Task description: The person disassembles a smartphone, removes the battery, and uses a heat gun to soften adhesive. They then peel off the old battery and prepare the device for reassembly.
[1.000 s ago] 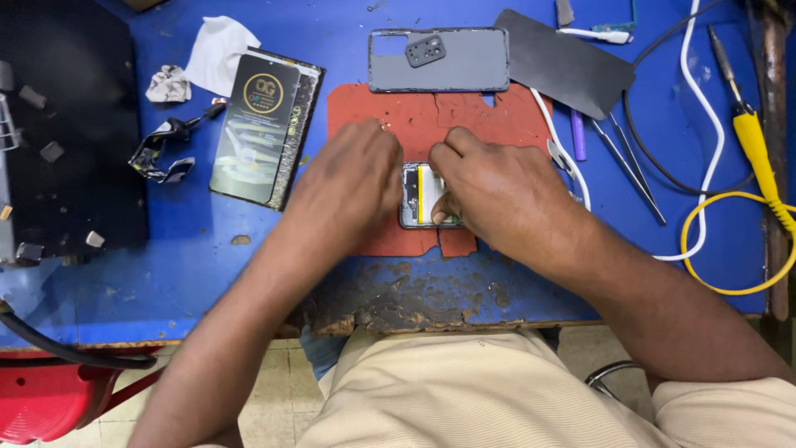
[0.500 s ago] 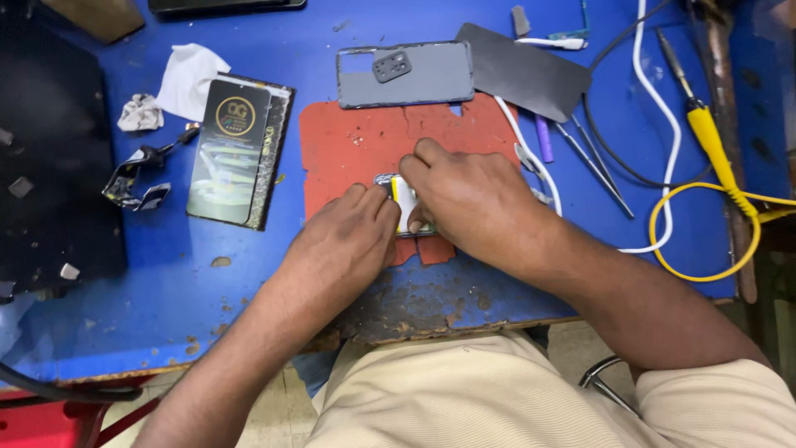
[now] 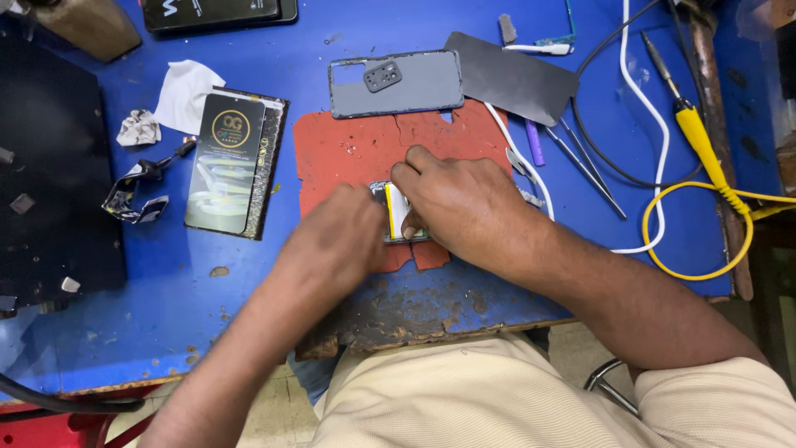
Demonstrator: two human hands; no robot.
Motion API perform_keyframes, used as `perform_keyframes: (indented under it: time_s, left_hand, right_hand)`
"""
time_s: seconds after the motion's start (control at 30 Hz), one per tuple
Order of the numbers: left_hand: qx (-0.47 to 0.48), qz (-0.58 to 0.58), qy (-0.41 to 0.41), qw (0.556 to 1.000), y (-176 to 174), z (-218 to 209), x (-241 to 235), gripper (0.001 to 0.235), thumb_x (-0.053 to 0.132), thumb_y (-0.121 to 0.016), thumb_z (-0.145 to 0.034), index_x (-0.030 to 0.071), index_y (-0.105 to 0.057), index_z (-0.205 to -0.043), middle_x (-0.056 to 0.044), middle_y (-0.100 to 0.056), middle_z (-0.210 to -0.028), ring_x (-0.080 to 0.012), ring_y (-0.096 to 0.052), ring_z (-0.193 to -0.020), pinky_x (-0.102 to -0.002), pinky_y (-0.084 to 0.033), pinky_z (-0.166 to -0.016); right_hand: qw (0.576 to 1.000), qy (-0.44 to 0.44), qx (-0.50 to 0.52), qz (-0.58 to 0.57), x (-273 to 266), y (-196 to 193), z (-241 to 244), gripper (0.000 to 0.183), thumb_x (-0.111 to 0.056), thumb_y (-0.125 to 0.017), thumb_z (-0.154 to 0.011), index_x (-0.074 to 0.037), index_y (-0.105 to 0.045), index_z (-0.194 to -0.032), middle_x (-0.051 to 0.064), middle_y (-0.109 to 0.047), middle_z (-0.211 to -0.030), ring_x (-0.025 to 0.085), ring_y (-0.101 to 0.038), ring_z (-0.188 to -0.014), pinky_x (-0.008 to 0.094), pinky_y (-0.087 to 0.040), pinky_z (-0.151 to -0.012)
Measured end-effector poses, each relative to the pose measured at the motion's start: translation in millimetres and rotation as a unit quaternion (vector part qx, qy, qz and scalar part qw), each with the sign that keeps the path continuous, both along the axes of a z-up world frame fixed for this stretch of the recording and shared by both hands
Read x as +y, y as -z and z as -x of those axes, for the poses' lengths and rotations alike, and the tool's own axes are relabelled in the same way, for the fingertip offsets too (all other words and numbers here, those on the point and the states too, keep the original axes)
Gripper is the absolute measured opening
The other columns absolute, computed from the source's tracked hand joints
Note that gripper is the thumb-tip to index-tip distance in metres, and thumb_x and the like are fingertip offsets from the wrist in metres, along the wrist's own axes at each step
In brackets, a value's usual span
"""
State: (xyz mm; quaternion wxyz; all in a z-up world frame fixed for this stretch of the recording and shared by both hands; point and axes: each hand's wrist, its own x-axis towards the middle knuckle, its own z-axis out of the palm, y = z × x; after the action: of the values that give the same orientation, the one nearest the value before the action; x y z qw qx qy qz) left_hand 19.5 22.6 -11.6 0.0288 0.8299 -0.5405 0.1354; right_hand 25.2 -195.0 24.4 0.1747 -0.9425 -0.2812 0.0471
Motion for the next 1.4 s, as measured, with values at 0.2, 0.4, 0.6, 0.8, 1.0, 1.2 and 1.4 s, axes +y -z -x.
perform_keyframes:
  time_s: [0.2, 0.4, 0.6, 0.8, 1.0, 1.2, 1.4]
  left_hand:
    - [0.268, 0.257, -0.257, 0.892, 9, -37, 9, 0.011, -0.002, -0.065, -0.093, 0.0, -0.055, -0.098, -0.021, -0.059, -0.093, -0.0415, -0.06, -0.092, -0.051, -0.049, -0.076]
    - [0.237, 0.268, -0.212, 0.909, 7, -55, 2, 0.015, -0.002, -0.065, -0.089, 0.001, -0.057, -0.101, -0.018, -0.066, -0.096, -0.0401, -0.064, -0.094, -0.048, -0.051, -0.079]
    - [0.224, 0.301, -0.232, 0.897, 4, -55, 5, 0.012, -0.003, -0.065, -0.099, 0.002, -0.061, -0.109, -0.017, -0.067, -0.1, -0.0386, -0.065, -0.097, -0.048, -0.052, -0.084]
    - [0.183, 0.311, -0.196, 0.912, -13, -28, 18, 0.013, 0.0, -0.067, -0.096, 0.002, -0.062, -0.108, -0.016, -0.066, -0.105, -0.0371, -0.063, -0.099, -0.047, -0.052, -0.087]
    - [0.308, 0.203, -0.193, 0.909, -20, 17, 3, 0.01, 0.006, -0.07, -0.087, 0.003, -0.062, -0.093, -0.013, -0.06, -0.091, -0.0343, -0.059, -0.092, -0.045, -0.05, -0.083]
    - [0.265, 0.16, -0.169, 0.936, -14, 22, -3, 0.012, 0.008, -0.07, -0.081, 0.003, -0.062, -0.088, -0.012, -0.058, -0.087, -0.0322, -0.058, -0.086, -0.045, -0.049, -0.079]
    - [0.204, 0.108, -0.155, 0.961, -15, 25, -10, 0.014, 0.009, -0.071, -0.077, 0.005, -0.061, -0.085, -0.011, -0.057, -0.086, -0.0298, -0.058, -0.086, -0.042, -0.049, -0.076]
  right_hand:
    - [0.999, 0.007, 0.024, 0.029, 3, -3, -1, 0.038, -0.023, -0.082, -0.074, -0.005, -0.06, -0.099, 0.012, -0.061, -0.1, 0.036, -0.069, -0.076, 0.049, -0.057, -0.061]
    - [0.999, 0.011, 0.028, 0.042, 4, -3, -3, 0.039, -0.022, -0.081, -0.074, -0.004, -0.06, -0.101, 0.012, -0.062, -0.1, 0.036, -0.07, -0.076, 0.048, -0.057, -0.059]
    - [0.998, 0.011, 0.028, 0.048, 3, -3, -2, 0.038, -0.023, -0.081, -0.075, -0.004, -0.06, -0.1, 0.011, -0.062, -0.098, 0.036, -0.07, -0.073, 0.048, -0.057, -0.057]
    - [0.999, 0.006, 0.024, 0.023, 3, -3, -2, 0.037, -0.026, -0.082, -0.077, -0.004, -0.059, -0.096, 0.012, -0.062, -0.096, 0.036, -0.069, -0.074, 0.049, -0.056, -0.058]
    - [1.0, 0.003, 0.02, 0.021, 2, -3, -2, 0.04, -0.026, -0.082, -0.076, -0.003, -0.06, -0.098, 0.013, -0.062, -0.096, 0.036, -0.069, -0.074, 0.048, -0.056, -0.058]
    - [0.999, 0.008, 0.026, 0.023, 3, -3, -1, 0.038, -0.023, -0.082, -0.076, -0.003, -0.06, -0.1, 0.012, -0.062, -0.098, 0.036, -0.07, -0.074, 0.047, -0.056, -0.058]
    - [1.0, -0.002, -0.008, 0.012, 1, -1, 0, 0.039, -0.021, -0.082, -0.073, -0.005, -0.06, -0.1, 0.012, -0.062, -0.099, 0.035, -0.069, -0.074, 0.047, -0.056, -0.057]
